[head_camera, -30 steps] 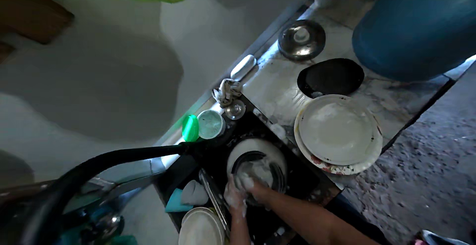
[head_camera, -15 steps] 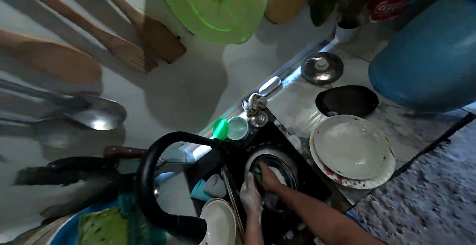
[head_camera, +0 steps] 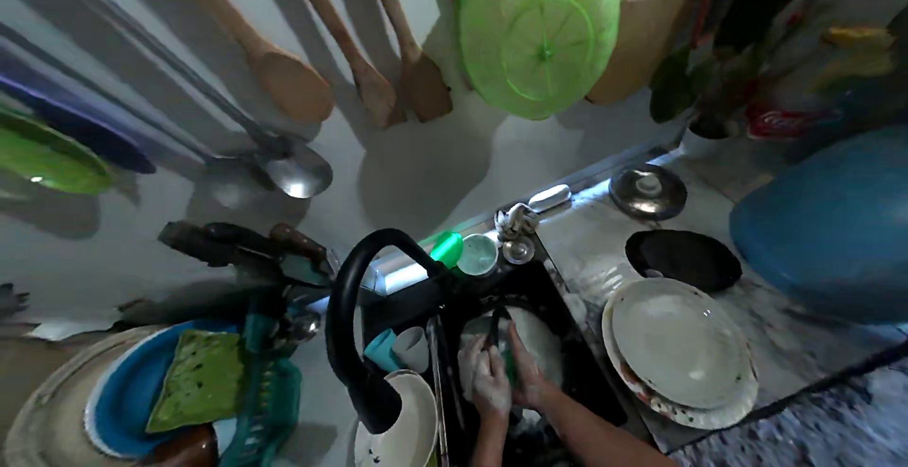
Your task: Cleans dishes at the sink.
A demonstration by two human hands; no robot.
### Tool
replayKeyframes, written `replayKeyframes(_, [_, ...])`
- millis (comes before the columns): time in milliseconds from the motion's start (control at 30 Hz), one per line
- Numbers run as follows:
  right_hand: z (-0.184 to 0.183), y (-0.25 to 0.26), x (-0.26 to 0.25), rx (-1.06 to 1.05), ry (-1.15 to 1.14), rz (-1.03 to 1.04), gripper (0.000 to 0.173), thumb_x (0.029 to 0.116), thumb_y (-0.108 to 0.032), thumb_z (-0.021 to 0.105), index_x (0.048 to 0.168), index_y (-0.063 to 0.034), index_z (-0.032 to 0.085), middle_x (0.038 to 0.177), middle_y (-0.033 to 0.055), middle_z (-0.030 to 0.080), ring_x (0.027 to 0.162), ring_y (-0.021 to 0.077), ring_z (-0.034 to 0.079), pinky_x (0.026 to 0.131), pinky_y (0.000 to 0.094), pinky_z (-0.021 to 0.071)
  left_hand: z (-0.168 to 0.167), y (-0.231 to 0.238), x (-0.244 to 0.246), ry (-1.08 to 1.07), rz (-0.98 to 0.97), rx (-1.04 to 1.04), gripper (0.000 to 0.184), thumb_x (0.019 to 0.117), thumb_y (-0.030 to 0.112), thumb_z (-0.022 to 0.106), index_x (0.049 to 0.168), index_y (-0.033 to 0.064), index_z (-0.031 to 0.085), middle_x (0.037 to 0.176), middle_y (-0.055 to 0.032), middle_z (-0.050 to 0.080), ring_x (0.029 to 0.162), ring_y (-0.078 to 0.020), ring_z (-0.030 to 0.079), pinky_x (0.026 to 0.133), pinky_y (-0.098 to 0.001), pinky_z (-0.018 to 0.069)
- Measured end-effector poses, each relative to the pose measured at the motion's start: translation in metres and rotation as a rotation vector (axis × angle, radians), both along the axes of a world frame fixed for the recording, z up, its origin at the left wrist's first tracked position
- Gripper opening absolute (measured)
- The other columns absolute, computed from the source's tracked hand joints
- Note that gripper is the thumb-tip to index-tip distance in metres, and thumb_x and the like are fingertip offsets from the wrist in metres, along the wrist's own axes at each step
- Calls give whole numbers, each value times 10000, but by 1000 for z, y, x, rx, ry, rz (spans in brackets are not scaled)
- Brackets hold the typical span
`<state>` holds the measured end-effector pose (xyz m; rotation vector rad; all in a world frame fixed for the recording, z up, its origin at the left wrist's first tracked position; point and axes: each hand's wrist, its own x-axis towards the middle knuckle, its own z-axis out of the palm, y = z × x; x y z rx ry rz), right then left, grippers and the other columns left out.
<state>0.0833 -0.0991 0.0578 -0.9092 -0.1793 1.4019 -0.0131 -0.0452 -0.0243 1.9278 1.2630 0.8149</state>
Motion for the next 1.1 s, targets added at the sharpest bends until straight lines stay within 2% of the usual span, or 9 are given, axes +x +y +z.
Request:
replayKeyframes(67, [65,11,13,-383,-33,104,527,1140,-353,214,1432,-11,487,1296,173,604,1100,182,596,968,348,473,8,-10,3,162,-131,-23,278,987,79,558,1115,-127,694,1435,-310,536,1442,-472,393,1230,-552,265])
replayKeyframes(200, [122,12,26,-541,-161,200,266,1086,-93,425,1261,36,578,1041,94,640,863,84,592,816,242,476,15,-12,-6,209,-292,9,294,996,158,566,1123,-52,728,1425,-259,571,1450,-470,381,1244,-569,224])
replayKeyframes(367, [118,4,41,-582,-163,52,306,1097,-115,434,1336,42,540,1168,151,640,961,147,619,876,291,504,1,-17,-30,-271,206,-188,479,1034,200,452,1371,-138,499,1493,-341,423,1423,-445,388,1184,-541,329])
replayKeyframes(433, [66,-4,50,-483,-104,-27,316,1109,-180,411,1334,-5,546,1115,121,651,939,144,630,851,311,520,-2,-18,-37,-432,389,-541,596,1108,345,293,1548,-58,307,1587,-295,320,1471,-378,338,1204,-515,292])
replayKeyframes(500, [-23,-11,66,-271,-55,-46,331,1095,-258,443,1279,-27,589,1037,122,720,904,177,713,780,364,607,-4,-20,-38,-579,498,-807,619,1117,467,240,1560,52,357,1550,-218,432,1409,-329,452,1142,-532,393])
replayKeyframes(600, [-48,-10,76,-353,-75,-32,346,1083,-322,470,1219,-50,635,966,115,732,855,197,724,755,393,616,7,-29,-39,-785,518,-1085,534,1129,403,220,1449,49,459,1349,-190,577,1193,-291,579,978,-504,502])
replayKeyframes(800, [-54,-13,96,-719,-1204,355,453,1083,-343,471,1376,-11,564,1292,281,628,1212,428,614,1024,598,474,23,-32,-29,-587,558,-1011,434,1124,255,379,1433,-33,478,1415,-256,525,1278,-354,531,1055,-547,442])
replayKeyframes(900, [-52,-23,74,-558,-1414,64,451,967,-141,630,1374,36,549,1338,313,570,1257,462,562,1062,583,464,50,-25,-16,-618,450,-916,362,1102,150,411,1376,-66,507,1368,-260,543,1232,-335,549,1029,-509,473])
replayKeyframes(1100, [-46,-30,-2,222,-1786,-52,443,1042,-386,443,1230,-108,732,1401,114,649,1344,353,573,1060,660,427,71,-27,16,-722,306,-860,575,1135,364,237,1560,-20,296,1548,-252,404,1400,-309,446,1156,-468,382])
